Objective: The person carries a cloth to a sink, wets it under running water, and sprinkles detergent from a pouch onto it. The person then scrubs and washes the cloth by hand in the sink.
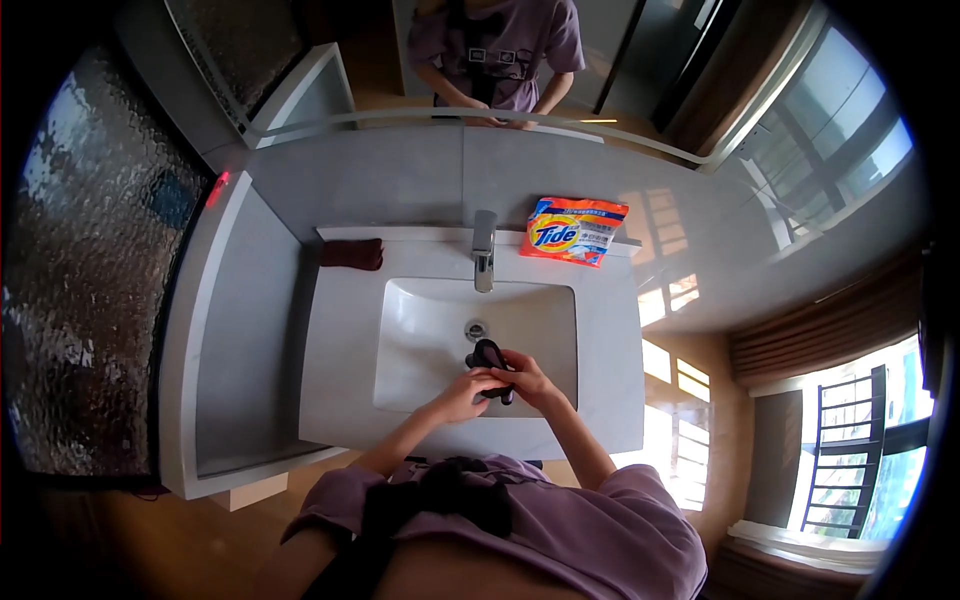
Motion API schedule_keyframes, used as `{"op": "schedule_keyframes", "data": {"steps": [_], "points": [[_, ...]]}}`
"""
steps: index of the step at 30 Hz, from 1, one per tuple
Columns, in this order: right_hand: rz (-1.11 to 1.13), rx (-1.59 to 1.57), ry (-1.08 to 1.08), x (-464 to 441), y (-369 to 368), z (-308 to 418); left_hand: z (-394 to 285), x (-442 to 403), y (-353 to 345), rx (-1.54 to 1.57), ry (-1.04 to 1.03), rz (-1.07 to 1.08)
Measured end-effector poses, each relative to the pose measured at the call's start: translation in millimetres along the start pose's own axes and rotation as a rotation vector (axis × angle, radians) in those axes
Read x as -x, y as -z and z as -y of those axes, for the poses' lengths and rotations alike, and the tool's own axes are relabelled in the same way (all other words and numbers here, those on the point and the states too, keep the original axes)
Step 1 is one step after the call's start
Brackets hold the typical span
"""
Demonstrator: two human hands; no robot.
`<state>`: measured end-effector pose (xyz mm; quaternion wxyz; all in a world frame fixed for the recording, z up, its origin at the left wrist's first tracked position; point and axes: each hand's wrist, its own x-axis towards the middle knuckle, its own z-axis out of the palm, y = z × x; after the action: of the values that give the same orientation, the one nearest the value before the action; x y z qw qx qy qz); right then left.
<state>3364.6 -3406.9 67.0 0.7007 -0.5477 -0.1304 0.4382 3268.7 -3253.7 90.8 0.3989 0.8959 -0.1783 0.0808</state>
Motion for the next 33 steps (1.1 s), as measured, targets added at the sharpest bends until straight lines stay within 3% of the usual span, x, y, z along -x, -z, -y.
{"op": "schedule_keyframes", "data": {"steps": [2,3,4,6,7,9,10,12,14,16,18,19,20,21,22,25,28,30,33], "points": [[0.064,-0.139,-0.002,5.3,3.4,-0.7,11.5,-2.1,13.2,0.574,0.256,0.153],[0.043,-0.091,-0.026,8.3,3.3,2.2,17.0,-4.6,20.8,0.67,0.381,0.088],[0.044,-0.091,-0.028,7.1,3.8,2.0,20.4,-6.9,26.6,0.597,0.427,-0.053],[-0.018,0.5,0.031,5.7,5.2,3.1,7.5,-25.7,44.1,0.024,0.137,-0.407],[-0.016,0.501,0.026,4.2,5.2,5.4,9.6,-29.9,44.5,0.026,0.141,-0.408],[0.06,0.749,0.224,0.5,-3.3,19.7,12.9,-30.4,42.4,-0.209,-0.041,-0.27],[0.066,0.751,0.22,-1.6,-7.0,25.8,13.2,-28.6,39.9,-0.207,-0.035,-0.274],[-0.064,0.761,0.313,-7.7,-12.5,36.4,16.0,-29.5,35.3,-0.169,0.478,0.157],[-0.173,0.784,0.376,-11.4,-11.9,36.2,16.6,-30.4,27.2,-0.082,0.531,0.042],[-0.43,0.87,0.367,-17.3,-10.6,26.8,16.8,-31.9,23.2,0.02,0.657,-0.122],[-0.473,0.875,0.376,-21.1,-18.3,18.9,16.4,-31.9,14.0,0.009,0.627,-0.146],[-0.513,0.885,0.39,-22.7,-21.6,15.7,15.3,-33.0,8.5,0.348,0.73,-0.18],[-0.512,0.884,0.389,-23.4,-24.3,14.3,15.1,-34.5,4.8,0.69,0.818,-0.214],[-0.477,0.693,0.318,-24.5,-26.1,14.1,18.5,-34.6,0.2,0.897,0.846,-0.157],[-0.439,0.503,0.245,-25.3,-26.8,14.5,20.9,-33.5,-1.7,0.897,0.845,-0.158],[-0.422,0.357,0.144,-27.0,-25.2,16.4,18.6,-32.8,4.9,0.962,0.785,-0.154],[-0.287,0.623,0.309,-15.4,-30.3,28.2,16.5,-27.4,11.1,0.926,0.72,-0.07],[-0.235,0.62,0.344,-10.5,-24.6,31.0,15.2,-25.6,13.2,1.01,0.578,-0.036],[-0.167,0.576,0.355,-5.1,-31.1,39.6,11.1,-24.4,35.3,1.118,0.699,0.059]]}}
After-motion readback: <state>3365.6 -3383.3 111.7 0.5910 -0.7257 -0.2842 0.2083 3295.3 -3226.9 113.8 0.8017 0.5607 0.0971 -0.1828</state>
